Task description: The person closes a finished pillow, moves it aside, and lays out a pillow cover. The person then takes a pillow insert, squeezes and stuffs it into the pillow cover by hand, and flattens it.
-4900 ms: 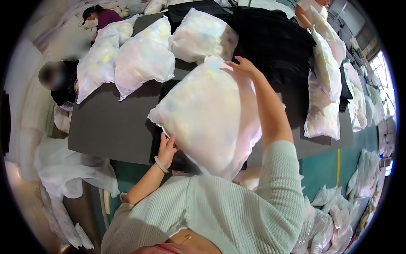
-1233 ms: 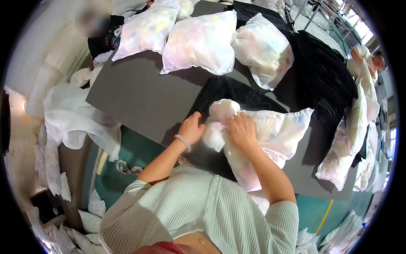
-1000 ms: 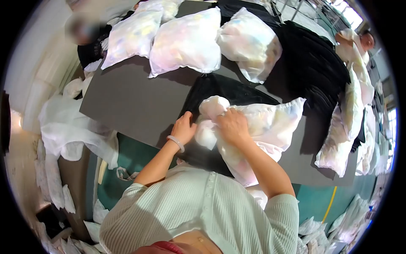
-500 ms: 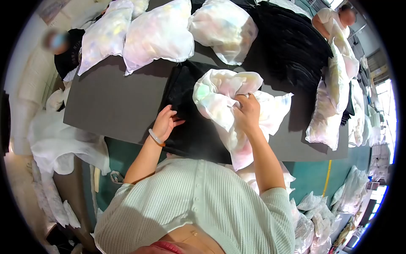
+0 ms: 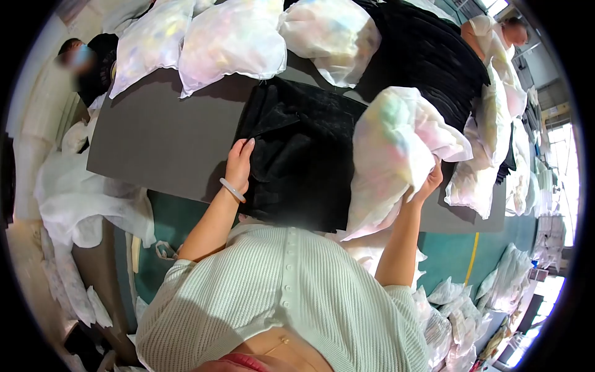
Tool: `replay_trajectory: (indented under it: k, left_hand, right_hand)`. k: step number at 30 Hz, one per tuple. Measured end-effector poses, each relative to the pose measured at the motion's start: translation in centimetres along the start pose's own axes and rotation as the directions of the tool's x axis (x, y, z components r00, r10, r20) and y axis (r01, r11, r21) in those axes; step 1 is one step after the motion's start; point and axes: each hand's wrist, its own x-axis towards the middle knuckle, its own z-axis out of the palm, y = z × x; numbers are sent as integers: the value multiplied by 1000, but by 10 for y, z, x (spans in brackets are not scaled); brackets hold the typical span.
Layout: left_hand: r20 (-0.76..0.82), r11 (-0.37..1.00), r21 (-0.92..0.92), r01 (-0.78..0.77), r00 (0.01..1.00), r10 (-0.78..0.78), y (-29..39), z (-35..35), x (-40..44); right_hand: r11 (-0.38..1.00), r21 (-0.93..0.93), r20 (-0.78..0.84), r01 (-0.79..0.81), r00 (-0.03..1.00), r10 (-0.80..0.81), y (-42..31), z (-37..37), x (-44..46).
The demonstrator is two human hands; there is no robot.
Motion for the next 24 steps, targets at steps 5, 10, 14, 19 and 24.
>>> replay_trajectory:
  k: [5,10,14,19,24]
  left_hand:
    - [7,920,369,-131,990,139,19,11,-6]
    - [12,962,-269,-40,999,45,33,7,-4]
    - [35,700,585,-410,875,483,46,11,-11]
    - [384,367,771,-521,839,386,56,50,-54]
    - [403,81,896,-437,875,266,85,45,-44]
  right_hand:
    - [935,-269,303,232,942,-146,-2,59,-45]
    - [580,-330,824,745,527,-208,-32,160,-91]
    - [635,-313,923,706,385,28,-20,164,-98]
    - [348,-2,787,937,-213,580,-26,211,-111]
    - [586,-310,949,749,204,242,24,235,-138]
